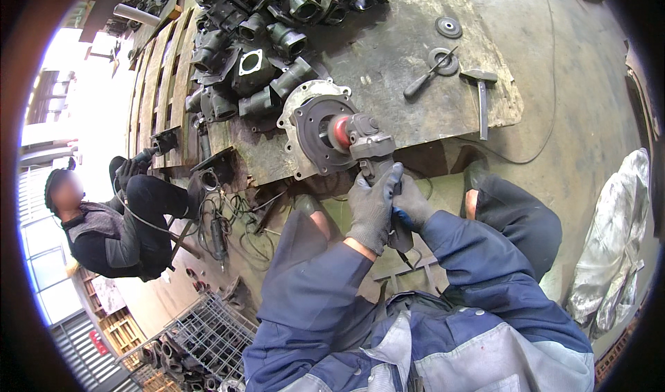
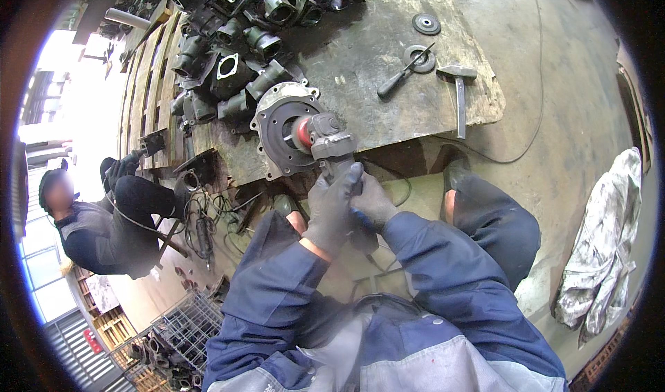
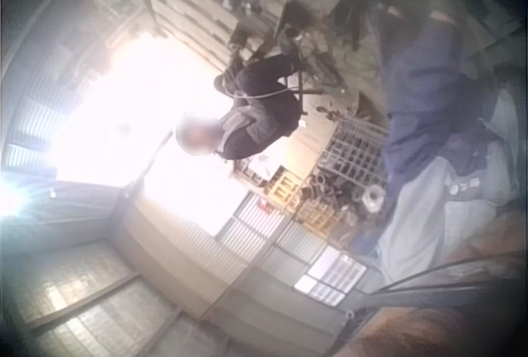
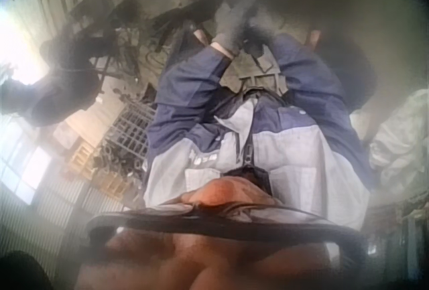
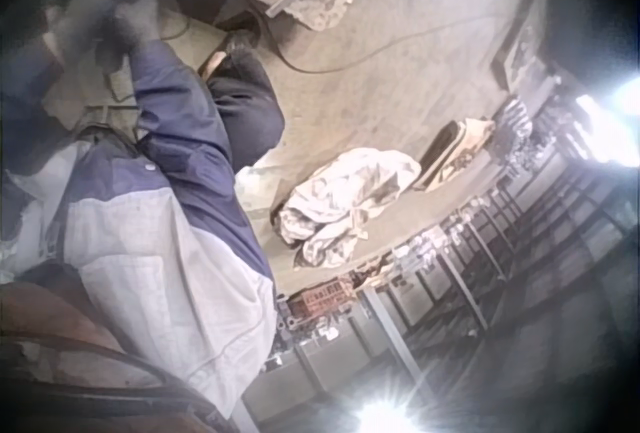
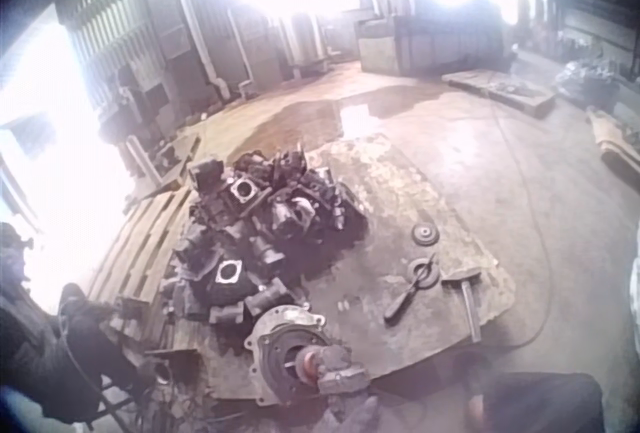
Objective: The person uses an angle grinder to smooth the inner and outer surfaces of a metal housing part. They hold the part with one hand and operate the grinder with the other, rotating the part to access different areas. The person places the finished part into a wire basket.
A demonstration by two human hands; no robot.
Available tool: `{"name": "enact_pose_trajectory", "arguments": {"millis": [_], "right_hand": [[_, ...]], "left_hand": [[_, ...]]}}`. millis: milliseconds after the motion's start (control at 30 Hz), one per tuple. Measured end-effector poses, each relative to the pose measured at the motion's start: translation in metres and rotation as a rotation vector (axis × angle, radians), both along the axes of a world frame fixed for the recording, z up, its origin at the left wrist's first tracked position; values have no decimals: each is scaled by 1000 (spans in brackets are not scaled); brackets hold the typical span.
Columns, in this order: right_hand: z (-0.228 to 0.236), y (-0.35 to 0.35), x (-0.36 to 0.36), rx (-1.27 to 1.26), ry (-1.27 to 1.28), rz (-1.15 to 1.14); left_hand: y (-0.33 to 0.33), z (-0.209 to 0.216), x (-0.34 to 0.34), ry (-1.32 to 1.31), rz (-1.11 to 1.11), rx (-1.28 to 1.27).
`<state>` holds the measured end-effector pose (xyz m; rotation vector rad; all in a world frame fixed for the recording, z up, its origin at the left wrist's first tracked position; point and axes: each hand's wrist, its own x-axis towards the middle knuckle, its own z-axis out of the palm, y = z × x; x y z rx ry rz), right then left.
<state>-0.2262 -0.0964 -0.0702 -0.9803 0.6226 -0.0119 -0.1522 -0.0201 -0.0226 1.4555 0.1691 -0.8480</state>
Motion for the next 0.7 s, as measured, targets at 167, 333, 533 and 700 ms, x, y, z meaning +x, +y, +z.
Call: {"name": "enact_pose_trajectory", "arguments": {"millis": [167, 333, 533, 700], "right_hand": [[-3, -6, 7, 10, -14, 104], [8, 7, 7, 17, 46, -15], [2, -5, -3, -51, -26, 124], [3, 7, -23, -17, 54, 24]], "left_hand": [[2, 2, 1, -45, 40, 37], [4, 11, 7, 1, 34, 32], [5, 17, -11, -57, 82, 72], [7, 15, -25, 11, 83, -15]]}}
